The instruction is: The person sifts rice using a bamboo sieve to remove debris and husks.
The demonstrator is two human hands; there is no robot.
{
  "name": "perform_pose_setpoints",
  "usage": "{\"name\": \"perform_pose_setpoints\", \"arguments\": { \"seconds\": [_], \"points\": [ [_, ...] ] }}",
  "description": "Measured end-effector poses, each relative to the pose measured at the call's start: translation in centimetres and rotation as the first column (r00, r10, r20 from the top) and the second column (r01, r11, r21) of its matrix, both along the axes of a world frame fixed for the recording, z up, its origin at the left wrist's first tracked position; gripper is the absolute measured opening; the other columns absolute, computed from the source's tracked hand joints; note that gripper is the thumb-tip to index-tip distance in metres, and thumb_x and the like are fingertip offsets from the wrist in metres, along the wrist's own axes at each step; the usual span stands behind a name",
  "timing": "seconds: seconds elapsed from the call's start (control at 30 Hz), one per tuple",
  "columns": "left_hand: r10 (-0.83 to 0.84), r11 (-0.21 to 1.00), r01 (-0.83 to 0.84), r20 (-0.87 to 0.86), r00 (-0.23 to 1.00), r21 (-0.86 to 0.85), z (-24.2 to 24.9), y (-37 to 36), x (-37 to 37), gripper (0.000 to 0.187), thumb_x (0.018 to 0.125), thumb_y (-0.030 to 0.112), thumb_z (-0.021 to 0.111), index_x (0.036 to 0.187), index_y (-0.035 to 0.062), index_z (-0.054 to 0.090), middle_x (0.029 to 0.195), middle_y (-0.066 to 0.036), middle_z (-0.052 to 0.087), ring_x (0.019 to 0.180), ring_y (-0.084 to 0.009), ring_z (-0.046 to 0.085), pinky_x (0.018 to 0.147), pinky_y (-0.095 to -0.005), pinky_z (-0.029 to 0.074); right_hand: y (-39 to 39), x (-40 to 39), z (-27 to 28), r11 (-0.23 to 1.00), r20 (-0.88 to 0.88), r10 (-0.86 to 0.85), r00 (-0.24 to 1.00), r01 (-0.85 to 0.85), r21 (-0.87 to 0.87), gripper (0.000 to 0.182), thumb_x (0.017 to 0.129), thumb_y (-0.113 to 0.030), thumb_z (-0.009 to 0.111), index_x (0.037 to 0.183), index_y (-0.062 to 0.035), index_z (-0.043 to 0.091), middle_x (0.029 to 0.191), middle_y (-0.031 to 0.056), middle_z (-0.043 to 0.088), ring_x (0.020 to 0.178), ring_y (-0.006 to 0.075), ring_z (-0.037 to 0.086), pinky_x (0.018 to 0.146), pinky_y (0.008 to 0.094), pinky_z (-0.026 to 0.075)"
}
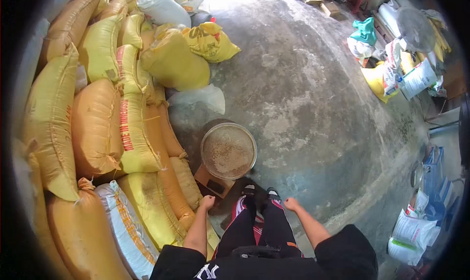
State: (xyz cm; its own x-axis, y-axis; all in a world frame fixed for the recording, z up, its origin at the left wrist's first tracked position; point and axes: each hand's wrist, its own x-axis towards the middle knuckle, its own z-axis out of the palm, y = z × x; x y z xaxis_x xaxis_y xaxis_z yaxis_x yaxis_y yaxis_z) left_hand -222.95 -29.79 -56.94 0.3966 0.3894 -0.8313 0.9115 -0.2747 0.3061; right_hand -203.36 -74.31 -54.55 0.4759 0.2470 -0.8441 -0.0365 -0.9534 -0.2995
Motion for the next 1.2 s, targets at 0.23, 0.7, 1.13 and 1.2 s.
{"name": "perform_pose_setpoints", "arguments": {
  "seconds": [0.23, 0.7, 1.13, 1.2],
  "points": [
    [0.256, 0.935, -0.278, 0.127, 0.958, 0.218, -7.3, 3.5, 8.9, 0.048, 0.086, 0.031, 0.052, 0.122, -0.0005, 0.051, 0.122, -0.020, 0.054, 0.115, -0.0337, 0.050, 0.097, -0.0387, 0.039, 14.3, 11.1, -18.6, 0.983, 0.236, -0.072, 0.969, 0.029, 0.181, 0.040, 0.079, -0.031, 0.054, 0.106, -0.0018, 0.061, 0.105, 0.0224, 0.061, 0.096, 0.0389, 0.059, 0.084, 0.0444, 0.046],
    [0.678, 0.676, -0.700, 0.567, 0.467, -0.231, -34.7, 14.0, 10.7, 0.054, 0.090, 0.038, 0.053, 0.127, 0.0004, 0.045, 0.123, -0.012, 0.053, 0.109, -0.0285, 0.052, 0.093, -0.0419, 0.041, 24.2, 17.2, -35.2, 0.892, 0.259, -0.321, 0.911, 0.199, 0.406, 0.061, 0.082, -0.042, 0.055, 0.119, 0.0063, 0.046, 0.100, 0.0306, 0.059, 0.095, 0.0455, 0.057, 0.086, 0.0472, 0.044],
    [0.564, 0.737, -0.609, 0.763, 0.316, -0.293, -21.6, 8.1, 17.9, 0.038, 0.086, 0.021, 0.061, 0.116, -0.0010, 0.052, 0.107, -0.009, 0.058, 0.097, -0.0209, 0.056, 0.084, -0.0343, 0.045, 19.0, 19.8, -28.1, 0.565, 0.200, -0.628, 0.752, 0.264, 0.782, 0.039, 0.082, -0.035, 0.059, 0.079, 0.0034, 0.062, 0.069, 0.0152, 0.063, 0.066, 0.0237, 0.062, 0.063, 0.0367, 0.047],
    [0.473, 0.841, -0.448, 0.814, 0.337, -0.303, -17.3, 6.9, 20.4, 0.037, 0.086, 0.021, 0.060, 0.115, -0.0014, 0.052, 0.106, -0.009, 0.058, 0.095, -0.0192, 0.056, 0.083, -0.0324, 0.044, 16.4, 20.4, -23.5, 0.523, 0.129, -0.681, 0.721, 0.355, 0.774, 0.036, 0.081, -0.034, 0.061, 0.077, 0.0017, 0.061, 0.068, 0.0101, 0.062, 0.064, 0.0193, 0.059, 0.061, 0.0343, 0.046]
  ]
}}
